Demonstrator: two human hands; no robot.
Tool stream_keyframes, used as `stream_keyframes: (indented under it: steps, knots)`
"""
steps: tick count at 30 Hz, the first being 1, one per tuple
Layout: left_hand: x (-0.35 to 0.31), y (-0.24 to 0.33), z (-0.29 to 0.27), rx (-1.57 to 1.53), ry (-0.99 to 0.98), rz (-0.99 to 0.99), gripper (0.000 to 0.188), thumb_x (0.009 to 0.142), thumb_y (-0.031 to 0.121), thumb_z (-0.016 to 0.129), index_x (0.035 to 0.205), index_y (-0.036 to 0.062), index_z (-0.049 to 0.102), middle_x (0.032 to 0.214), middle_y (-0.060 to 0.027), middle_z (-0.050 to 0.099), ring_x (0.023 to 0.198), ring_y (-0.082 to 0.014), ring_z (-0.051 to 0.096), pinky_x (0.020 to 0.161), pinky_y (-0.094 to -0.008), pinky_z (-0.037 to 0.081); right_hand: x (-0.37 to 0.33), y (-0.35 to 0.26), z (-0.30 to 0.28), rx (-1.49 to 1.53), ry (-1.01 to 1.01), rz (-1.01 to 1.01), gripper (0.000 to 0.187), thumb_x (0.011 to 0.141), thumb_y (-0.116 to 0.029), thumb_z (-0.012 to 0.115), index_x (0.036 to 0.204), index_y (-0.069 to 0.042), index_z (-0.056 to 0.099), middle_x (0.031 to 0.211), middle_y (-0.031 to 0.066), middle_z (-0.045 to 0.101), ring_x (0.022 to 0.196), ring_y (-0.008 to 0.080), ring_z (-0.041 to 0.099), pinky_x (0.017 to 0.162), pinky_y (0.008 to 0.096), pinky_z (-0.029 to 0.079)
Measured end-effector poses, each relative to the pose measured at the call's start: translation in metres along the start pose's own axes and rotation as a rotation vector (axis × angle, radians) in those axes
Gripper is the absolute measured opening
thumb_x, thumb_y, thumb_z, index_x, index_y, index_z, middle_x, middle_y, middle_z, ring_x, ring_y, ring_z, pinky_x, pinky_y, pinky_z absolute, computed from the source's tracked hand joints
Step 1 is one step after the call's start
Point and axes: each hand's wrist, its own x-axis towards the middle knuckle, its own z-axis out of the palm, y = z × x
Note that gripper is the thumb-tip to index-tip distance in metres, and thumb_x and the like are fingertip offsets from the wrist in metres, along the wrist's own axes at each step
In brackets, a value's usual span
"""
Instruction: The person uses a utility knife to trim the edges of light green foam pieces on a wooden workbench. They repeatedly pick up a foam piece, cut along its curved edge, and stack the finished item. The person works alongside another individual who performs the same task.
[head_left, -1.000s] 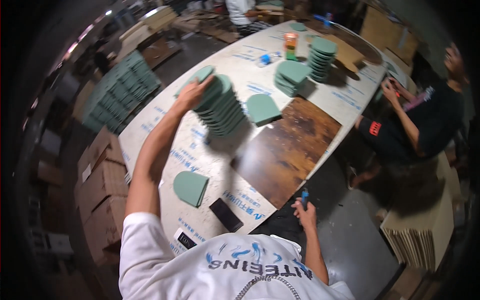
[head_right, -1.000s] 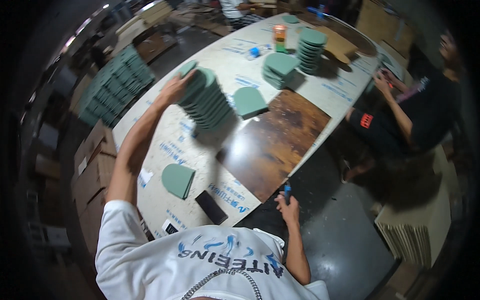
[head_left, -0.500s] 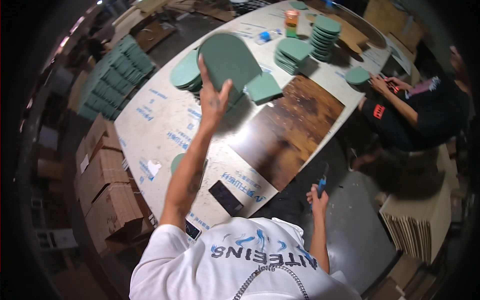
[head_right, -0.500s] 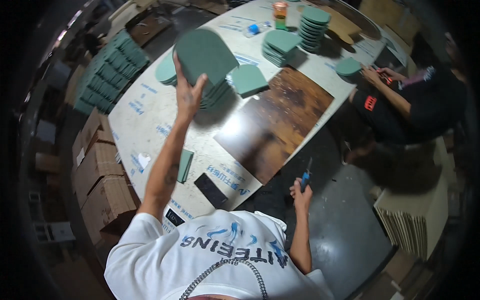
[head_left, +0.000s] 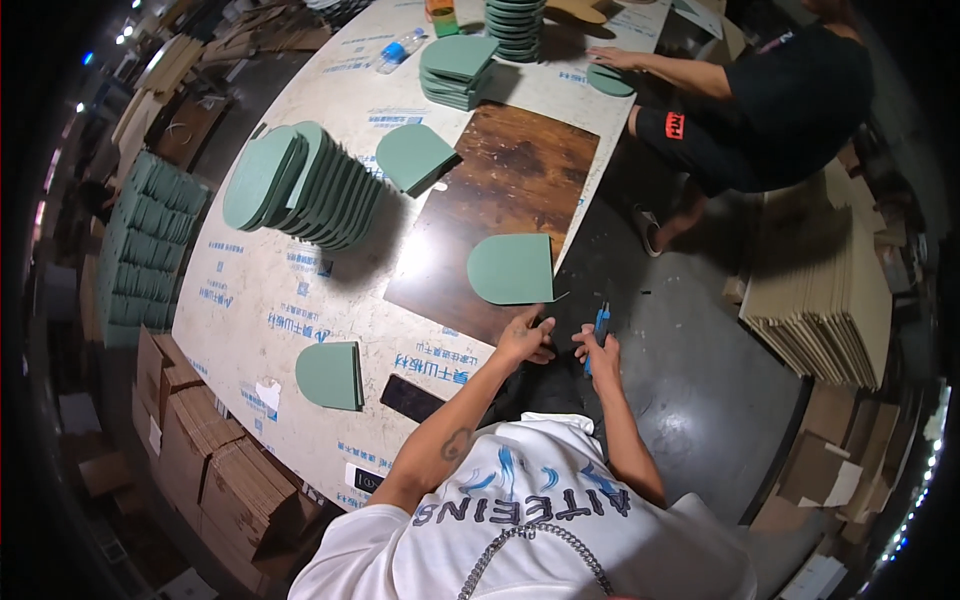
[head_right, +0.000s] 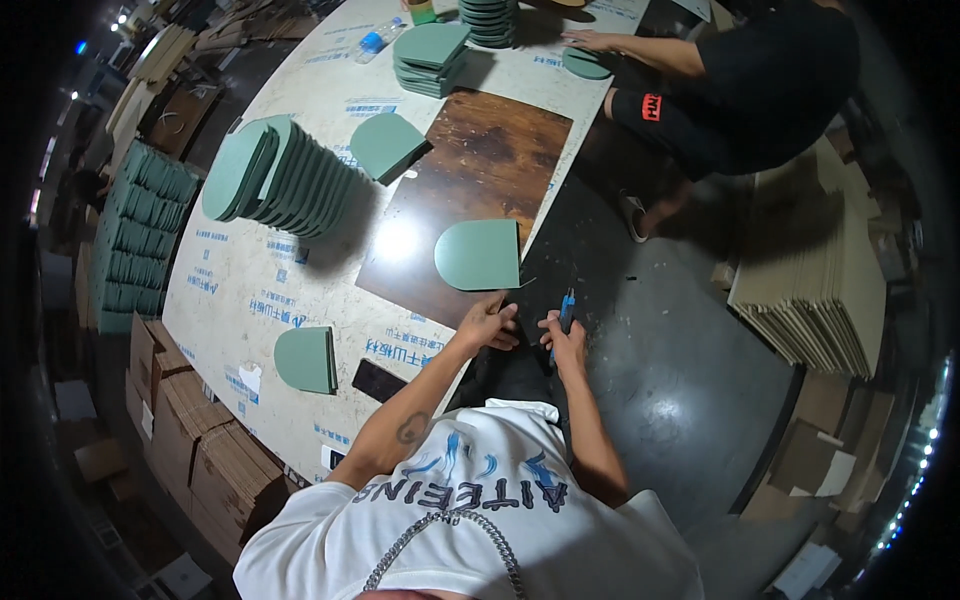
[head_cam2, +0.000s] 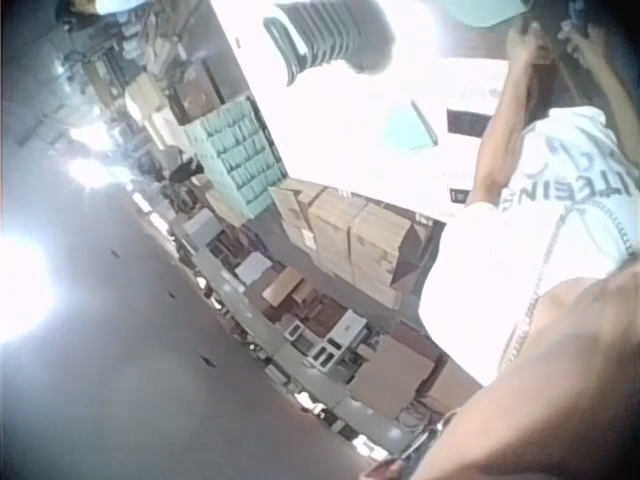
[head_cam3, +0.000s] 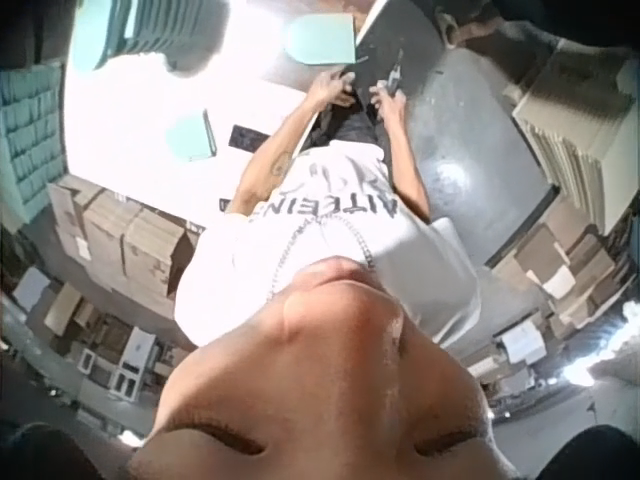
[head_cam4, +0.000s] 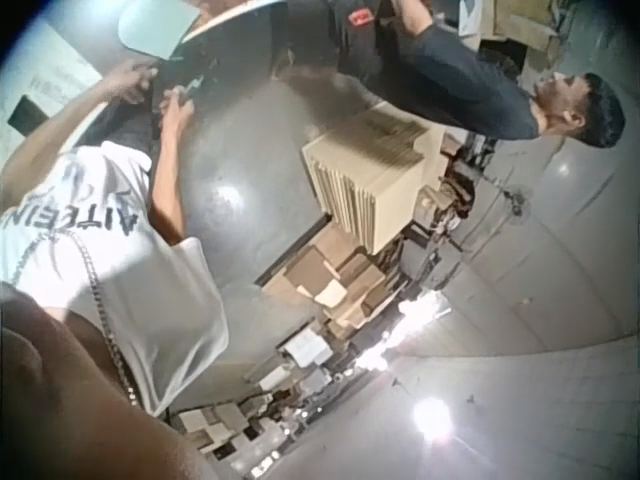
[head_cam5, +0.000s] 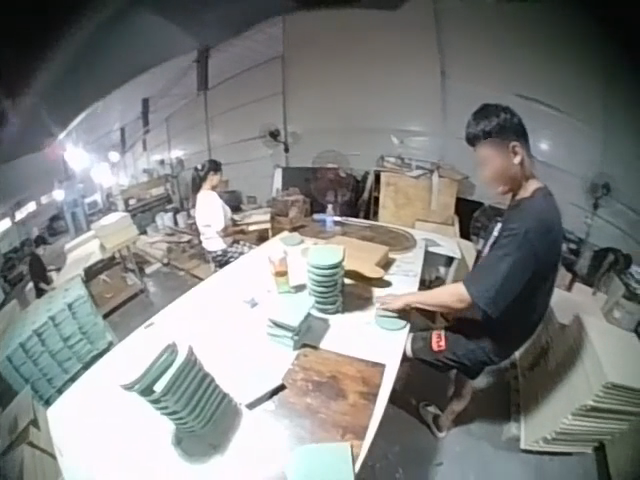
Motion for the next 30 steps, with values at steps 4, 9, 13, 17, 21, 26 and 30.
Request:
stream_keyframes:
  steps: [4,9,13,17,21,26,30]
  knots:
    - [0.016,0.015,-0.038,0.472,0.206,0.257,0.06,0.094,0.028,0.065,0.145,0.0033,0.047,0.102,-0.0227,0.068,0.093,-0.0391,0.069,0.08,-0.0451,0.054,0.017,0.007,0.006,0.211,0.065,0.101,0.027,0.098,-0.022,0.065,0.115,-0.002,0.062,0.095,0.0129,0.074,0.063,0.0154,0.065,0.053,0.0275,0.047]
    - [0.063,0.045,-0.082,1.061,0.436,0.702,0.074,0.093,0.048,0.064,0.148,0.0018,0.044,0.156,-0.0277,0.035,0.143,-0.0445,0.033,0.114,-0.0604,0.025,0.022,-0.031,0.024,-0.175,0.055,0.102,0.037,0.099,-0.025,0.063,0.126,-0.002,0.053,0.091,0.0088,0.068,0.058,0.0144,0.061,0.048,0.0285,0.046]
    - [0.061,0.03,-0.064,1.021,0.394,0.666,0.082,0.092,0.056,0.061,0.149,0.0005,0.04,0.151,-0.0276,0.038,0.141,-0.0457,0.033,0.117,-0.0605,0.021,0.005,-0.049,0.018,-0.402,-0.011,0.057,0.055,0.1,-0.023,0.059,0.147,-0.001,0.04,0.091,0.0105,0.067,0.059,0.0167,0.065,0.051,0.0322,0.053]
    - [0.043,0.008,-0.026,1.043,0.565,0.592,0.078,0.097,0.048,0.056,0.146,-0.0097,0.038,0.147,-0.0362,0.036,0.14,-0.0511,0.03,0.118,-0.0616,0.017,-0.004,-0.072,0.012,-0.639,-0.147,0.066,0.052,0.098,-0.024,0.06,0.142,-0.001,0.045,0.096,0.0185,0.069,0.061,0.024,0.069,0.056,0.0371,0.057]
    - [0.044,0.009,-0.013,1.068,0.567,0.612,0.072,0.095,0.033,0.051,0.144,-0.018,0.034,0.152,-0.0399,0.03,0.143,-0.0534,0.026,0.12,-0.0621,0.015,0.012,-0.085,0.007,-0.993,-0.224,-0.08,0.037,0.099,-0.022,0.055,0.126,0.004,0.053,0.088,0.0281,0.069,0.064,0.0355,0.07,0.063,0.0457,0.056]
    - [0.044,0.009,-0.016,1.004,0.563,0.556,0.072,0.094,0.03,0.051,0.146,-0.0148,0.033,0.154,-0.0355,0.031,0.144,-0.0506,0.027,0.12,-0.0601,0.016,0.015,-0.146,0.025,-1.081,-0.384,0.176,0.035,0.101,-0.021,0.053,0.119,0.009,0.05,0.073,0.0232,0.067,0.056,0.0313,0.067,0.057,0.0428,0.054]
    - [0.045,0.016,-0.016,0.963,0.575,0.557,0.069,0.094,0.03,0.053,0.149,-0.0086,0.034,0.153,-0.0325,0.033,0.142,-0.0495,0.031,0.119,-0.0602,0.019,0.02,-0.163,0.031,-1.1,-0.456,0.27,0.033,0.101,-0.021,0.053,0.112,0.01,0.051,0.073,0.0238,0.067,0.056,0.0325,0.068,0.055,0.0433,0.054]
